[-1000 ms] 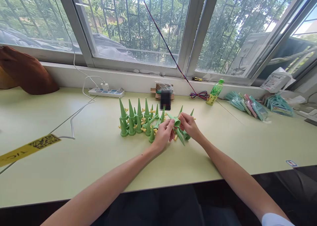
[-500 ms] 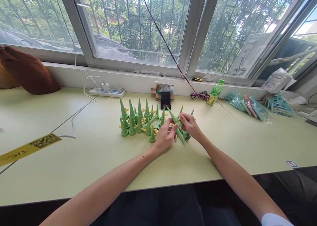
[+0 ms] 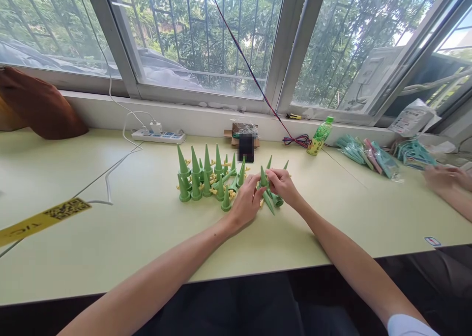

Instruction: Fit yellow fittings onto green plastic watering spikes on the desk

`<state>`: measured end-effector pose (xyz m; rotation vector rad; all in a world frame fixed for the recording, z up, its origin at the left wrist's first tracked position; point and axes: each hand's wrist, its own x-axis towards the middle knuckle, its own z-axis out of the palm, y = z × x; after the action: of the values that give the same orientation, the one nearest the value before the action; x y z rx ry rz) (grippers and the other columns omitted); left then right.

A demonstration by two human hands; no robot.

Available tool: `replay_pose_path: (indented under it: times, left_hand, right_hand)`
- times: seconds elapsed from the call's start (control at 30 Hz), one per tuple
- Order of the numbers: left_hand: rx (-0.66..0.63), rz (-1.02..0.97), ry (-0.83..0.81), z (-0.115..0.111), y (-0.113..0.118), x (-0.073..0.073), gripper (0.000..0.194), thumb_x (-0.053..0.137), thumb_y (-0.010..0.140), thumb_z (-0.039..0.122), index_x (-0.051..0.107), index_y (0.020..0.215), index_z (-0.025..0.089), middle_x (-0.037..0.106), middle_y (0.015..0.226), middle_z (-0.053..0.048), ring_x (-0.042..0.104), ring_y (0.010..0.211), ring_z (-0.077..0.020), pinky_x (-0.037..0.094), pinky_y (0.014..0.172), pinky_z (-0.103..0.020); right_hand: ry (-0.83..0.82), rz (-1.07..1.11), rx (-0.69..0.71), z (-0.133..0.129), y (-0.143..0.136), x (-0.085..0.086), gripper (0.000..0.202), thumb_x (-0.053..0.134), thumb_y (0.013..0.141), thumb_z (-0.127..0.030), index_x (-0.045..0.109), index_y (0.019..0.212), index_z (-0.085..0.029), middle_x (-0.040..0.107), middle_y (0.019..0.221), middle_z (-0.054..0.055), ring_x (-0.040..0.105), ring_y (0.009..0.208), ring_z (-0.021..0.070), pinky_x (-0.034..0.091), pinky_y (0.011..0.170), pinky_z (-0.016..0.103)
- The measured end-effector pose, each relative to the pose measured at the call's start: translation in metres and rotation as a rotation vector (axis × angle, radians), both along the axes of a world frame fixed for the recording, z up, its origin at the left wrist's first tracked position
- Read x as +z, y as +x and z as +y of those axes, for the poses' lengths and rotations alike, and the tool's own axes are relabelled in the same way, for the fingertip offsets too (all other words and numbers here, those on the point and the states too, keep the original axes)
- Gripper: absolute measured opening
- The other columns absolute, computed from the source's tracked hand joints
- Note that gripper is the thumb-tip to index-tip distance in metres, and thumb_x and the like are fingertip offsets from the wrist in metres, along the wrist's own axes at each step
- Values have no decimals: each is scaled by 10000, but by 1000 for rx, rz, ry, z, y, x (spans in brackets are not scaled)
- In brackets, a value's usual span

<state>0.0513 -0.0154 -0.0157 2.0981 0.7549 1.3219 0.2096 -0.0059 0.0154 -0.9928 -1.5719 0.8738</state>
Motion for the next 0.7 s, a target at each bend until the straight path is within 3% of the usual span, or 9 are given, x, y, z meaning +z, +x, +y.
replay_pose_path:
  times: [0.2,0.4,0.57,0.7]
  left_hand:
    - [50,30,42,0,0,0,178,442,992,229,550,1133,209,548,1073,-69,535,723,-116,448,601,-228]
    - [5,-104,-186,-4,5,4,173,512,971,333,569,1062,198,593,892,-30,559,623,-102,444,531,-208]
    - [-47,-210,-395,-8,8,8,264,516,964,447,550,1007,188,530,669,30,497,435,-84,384,405,-203]
    - [-42,-302,-388,-8,10,8,289,559,938,474,527,974,189,593,863,-14,518,456,-64,378,387,-202]
  right_hand:
    - [16,-44,-39,2,-1,-2,486,509,898,-493,351,530,-218,323,426,-55,282,395,71,205,388,240]
    - [40,-83,-77,6,-1,-7,455,499,893,-469,323,551,-225,300,459,-57,279,416,76,209,397,241]
    - [33,-74,-29,5,0,-7,455,529,885,-472,323,560,-229,278,470,-67,271,417,77,210,401,244]
    - [37,-73,-3,5,0,-7,474,547,893,-481,337,551,-228,292,455,-67,280,416,81,222,406,247]
